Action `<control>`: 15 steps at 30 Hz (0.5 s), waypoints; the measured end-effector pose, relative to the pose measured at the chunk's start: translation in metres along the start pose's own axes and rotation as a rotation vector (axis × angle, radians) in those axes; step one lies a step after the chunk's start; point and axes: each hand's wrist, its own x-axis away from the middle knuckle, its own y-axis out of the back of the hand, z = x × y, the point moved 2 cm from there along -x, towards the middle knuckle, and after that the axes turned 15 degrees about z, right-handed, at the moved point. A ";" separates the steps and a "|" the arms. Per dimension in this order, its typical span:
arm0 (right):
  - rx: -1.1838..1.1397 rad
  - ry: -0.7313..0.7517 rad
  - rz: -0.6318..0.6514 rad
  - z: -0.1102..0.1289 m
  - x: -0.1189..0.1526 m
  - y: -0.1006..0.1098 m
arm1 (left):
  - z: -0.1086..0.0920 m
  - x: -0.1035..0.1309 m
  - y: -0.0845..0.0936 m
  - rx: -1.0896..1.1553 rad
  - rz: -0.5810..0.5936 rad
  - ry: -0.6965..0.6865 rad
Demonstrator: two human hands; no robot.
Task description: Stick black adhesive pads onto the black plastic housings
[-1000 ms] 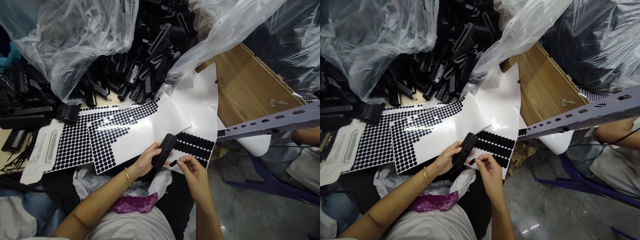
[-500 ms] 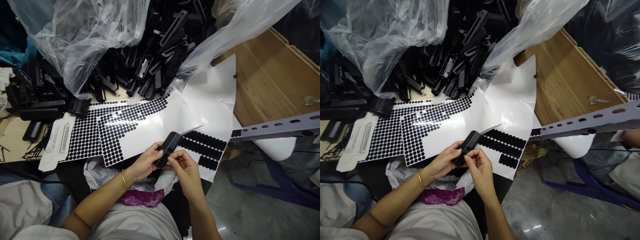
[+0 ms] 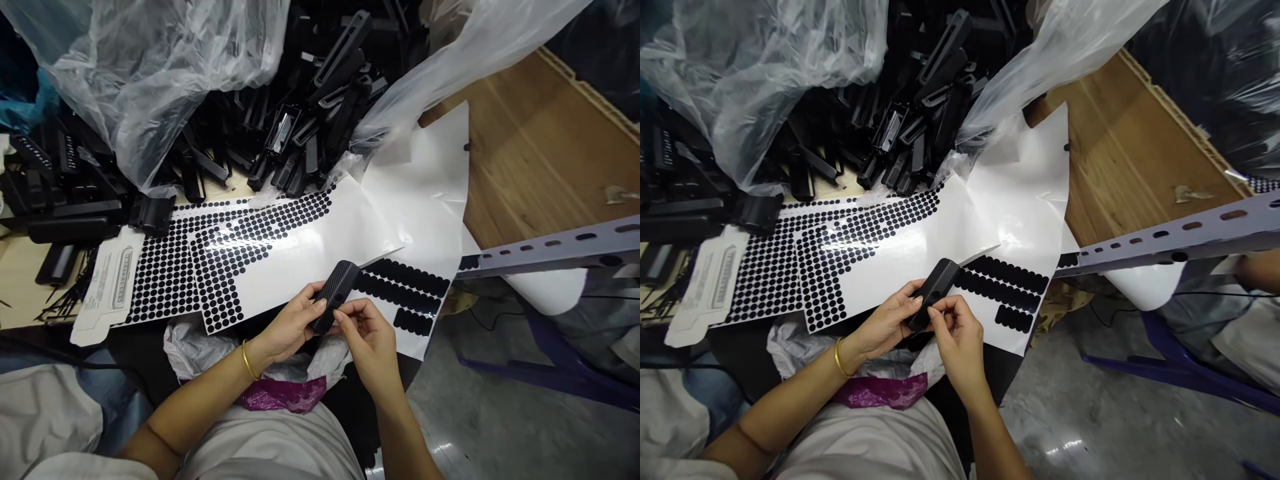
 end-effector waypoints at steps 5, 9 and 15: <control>0.116 0.014 -0.027 -0.003 0.000 0.001 | -0.002 0.000 -0.001 0.001 -0.005 0.004; 0.170 0.020 -0.040 -0.001 0.000 0.001 | -0.002 0.001 0.001 -0.062 0.011 0.019; 0.240 0.047 -0.078 0.002 0.000 -0.001 | 0.000 0.001 0.004 -0.272 0.064 -0.033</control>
